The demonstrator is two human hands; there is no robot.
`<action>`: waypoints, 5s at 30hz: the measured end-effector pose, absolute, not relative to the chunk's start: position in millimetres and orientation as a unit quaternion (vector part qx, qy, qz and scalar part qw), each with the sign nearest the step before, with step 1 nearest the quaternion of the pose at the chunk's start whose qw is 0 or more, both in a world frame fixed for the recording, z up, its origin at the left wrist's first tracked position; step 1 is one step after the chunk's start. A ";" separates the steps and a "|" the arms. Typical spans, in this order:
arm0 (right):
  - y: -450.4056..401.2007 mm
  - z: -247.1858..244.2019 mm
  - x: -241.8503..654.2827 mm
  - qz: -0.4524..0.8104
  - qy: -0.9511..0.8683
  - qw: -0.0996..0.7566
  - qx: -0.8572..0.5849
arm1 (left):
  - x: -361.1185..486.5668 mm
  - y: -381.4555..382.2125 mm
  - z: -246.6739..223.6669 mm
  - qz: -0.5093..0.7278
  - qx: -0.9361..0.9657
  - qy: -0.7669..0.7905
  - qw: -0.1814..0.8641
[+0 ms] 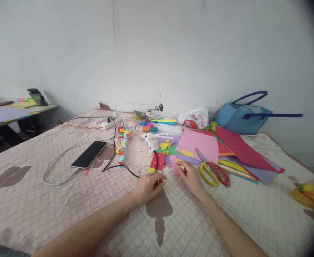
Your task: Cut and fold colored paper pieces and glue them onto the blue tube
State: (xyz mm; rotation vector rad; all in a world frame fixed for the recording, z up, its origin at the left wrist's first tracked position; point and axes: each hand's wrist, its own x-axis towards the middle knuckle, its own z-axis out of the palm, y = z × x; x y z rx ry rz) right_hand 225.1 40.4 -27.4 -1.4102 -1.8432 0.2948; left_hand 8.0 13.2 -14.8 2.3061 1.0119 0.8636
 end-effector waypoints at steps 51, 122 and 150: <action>54.9 -9.9 261.1 0.022 -0.753 0.325 -0.572 | 4.0 21.9 -24.2 0.322 0.833 0.366 0.263; 220.8 10.8 270.2 0.178 -0.851 0.115 -0.480 | 7.5 17.0 -15.4 0.284 0.836 0.376 0.280; 48.3 -9.1 244.4 0.466 -0.465 0.529 -0.535 | 14.8 21.5 -7.7 0.387 0.717 0.404 0.414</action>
